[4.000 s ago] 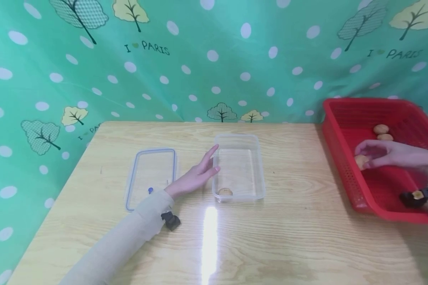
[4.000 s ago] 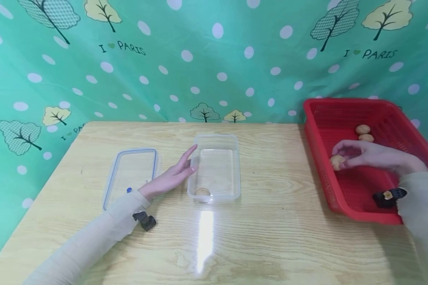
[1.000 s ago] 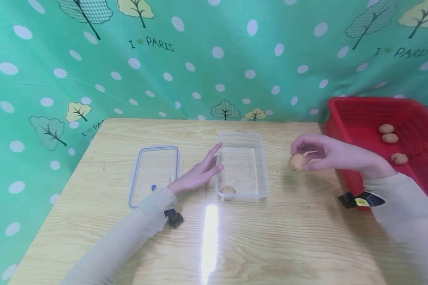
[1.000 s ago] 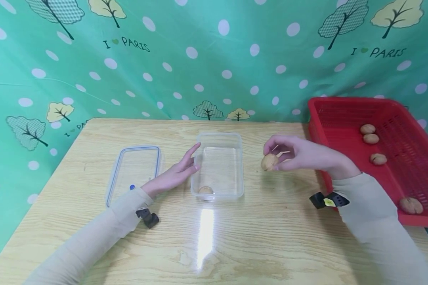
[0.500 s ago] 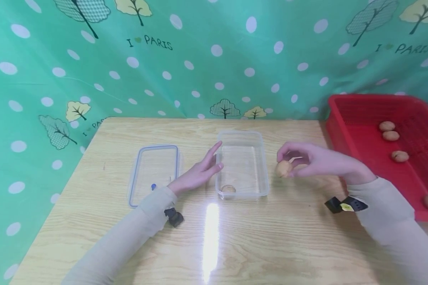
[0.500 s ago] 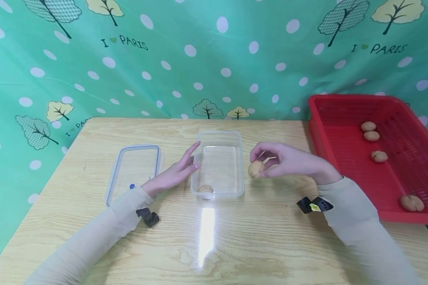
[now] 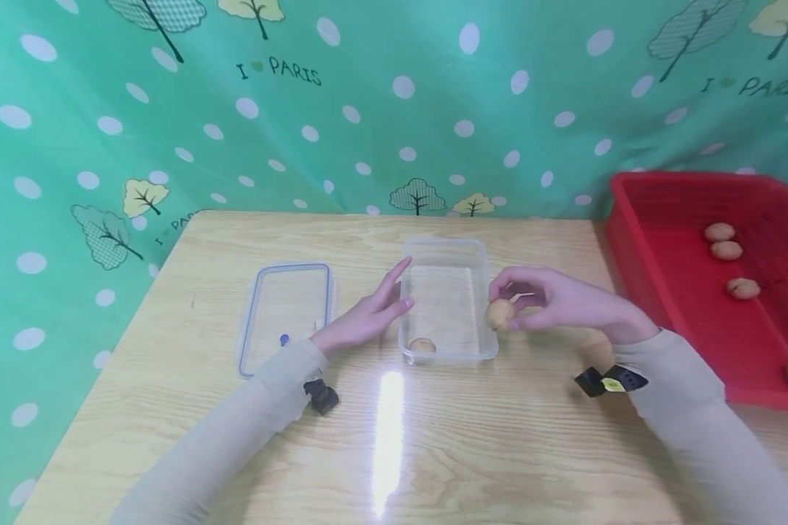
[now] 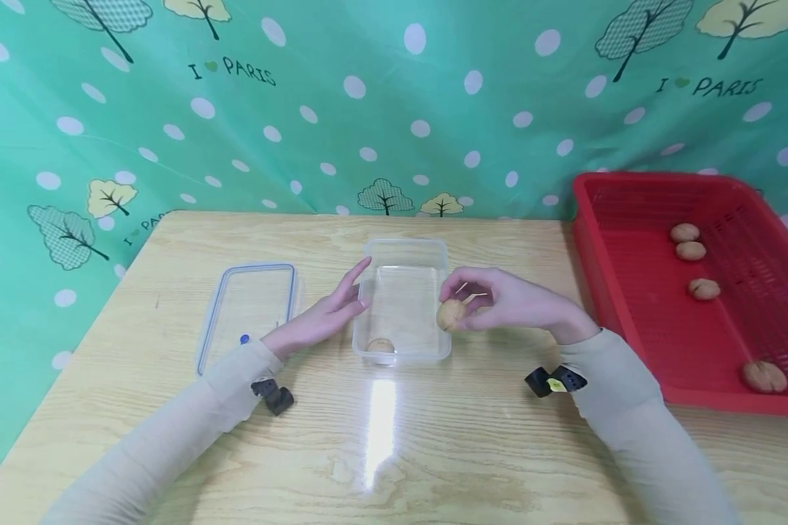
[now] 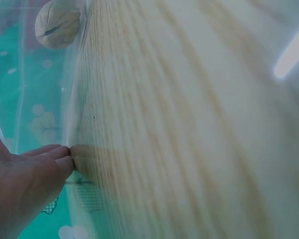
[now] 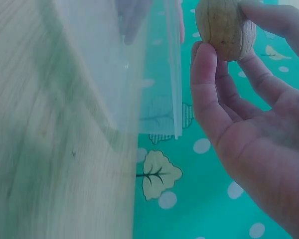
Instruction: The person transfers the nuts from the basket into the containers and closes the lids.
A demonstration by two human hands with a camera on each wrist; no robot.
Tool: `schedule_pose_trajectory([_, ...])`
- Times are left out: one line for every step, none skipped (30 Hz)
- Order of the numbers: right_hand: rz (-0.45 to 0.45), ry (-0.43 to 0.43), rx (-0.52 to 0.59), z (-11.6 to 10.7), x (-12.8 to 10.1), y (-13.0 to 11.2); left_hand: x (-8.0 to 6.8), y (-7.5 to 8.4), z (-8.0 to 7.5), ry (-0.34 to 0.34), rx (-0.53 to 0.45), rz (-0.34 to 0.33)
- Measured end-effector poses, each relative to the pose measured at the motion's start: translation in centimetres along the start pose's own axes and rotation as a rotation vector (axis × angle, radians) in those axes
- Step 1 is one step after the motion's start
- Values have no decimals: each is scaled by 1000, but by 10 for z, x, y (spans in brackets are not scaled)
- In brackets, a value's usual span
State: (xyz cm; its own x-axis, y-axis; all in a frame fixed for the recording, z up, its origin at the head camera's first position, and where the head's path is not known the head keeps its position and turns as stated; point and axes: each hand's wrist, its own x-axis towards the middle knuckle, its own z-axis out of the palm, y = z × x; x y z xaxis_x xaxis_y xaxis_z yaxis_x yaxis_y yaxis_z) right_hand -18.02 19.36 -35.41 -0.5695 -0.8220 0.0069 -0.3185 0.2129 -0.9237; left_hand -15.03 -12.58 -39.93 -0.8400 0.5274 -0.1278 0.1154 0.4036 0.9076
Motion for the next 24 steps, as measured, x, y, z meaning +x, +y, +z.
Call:
schedule_pose_trajectory([-3, -3, 8, 1, 2, 0, -2, 4, 0, -3, -1, -2])
schedule_pose_trajectory([-1, -4, 14, 3, 3, 0, -3, 8, -1, -4, -1, -1])
schedule_pose_trajectory([2, -5, 19, 4, 5, -1, -5, 11, -1, -5, -2, 0])
schedule_pose_trajectory([3, -7, 20, 5, 7, -1, -6, 14, -1, -6, -1, 2])
schedule_pose_trajectory([4, -10, 23, 6, 9, -1, -7, 15, -1, -6, -2, 3])
schedule_pose_trajectory([4, -14, 25, 7, 11, 0, -7, 15, -1, -6, -4, 7])
schedule_pose_trajectory([7, -16, 24, 8, 13, 0, -7, 16, -1, -6, -8, 10])
schedule_pose_trajectory([10, -19, 22, 9, 15, 1, -7, 15, -1, -5, -9, 12])
schedule_pose_trajectory([12, -22, 22, 10, 17, 1, -7, 15, -1, -5, -9, 14])
schedule_pose_trajectory([10, -25, 20, 11, 19, 2, -6, 15, -2, -5, -10, 16])
schedule_pose_trajectory([12, -27, 21, 12, 21, 2, -6, 15, -2, -5, -9, 15])
schedule_pose_trajectory([9, -30, 21, 12, 23, 2, -6, 15, -2, -4, -7, 15])
schedule_pose_trajectory([7, -32, 17, 13, 24, 2, -6, 15, -2, -4, -5, 15])
schedule_pose_trajectory([2, -34, 15, 14, 25, 2, -5, 14, -2, -4, -3, 14])
schedule_pose_trajectory([-4, -37, 12, 15, 27, 2, -5, 13, -2, -4, -4, 12])
schedule_pose_trajectory([-10, -41, 11, 15, 28, 1, -3, 10, -2, -4, -2, 9])
schedule_pose_trajectory([-14, -46, 8, 16, 29, 0, -1, 6, -1, -4, -1, 7])
schedule_pose_trajectory([-18, -54, 4, 17, 30, 0, 1, 1, -1, -1, -1, 7])
schedule_pose_trajectory([-19, -59, -1, 18, 32, -1, 3, -4, 0, 1, -1, 7])
schedule_pose_trajectory([-21, -64, -4, 19, 33, -1, 5, -9, 0, 3, 0, 6])
schedule_pose_trajectory([-22, -70, -6, 20, 34, -2, 7, -14, 1, 7, 2, 5])
schedule_pose_trajectory([-23, -77, -9, 21, 36, -2, 9, -19, 2, 11, 6, 5])
schedule_pose_trajectory([-24, -82, -13, 22, 37, -2, 10, -21, 2, 15, 6, 5])
schedule_pose_trajectory([-28, -88, -17, 23, 38, -1, 10, -23, 2, 19, 8, 4])
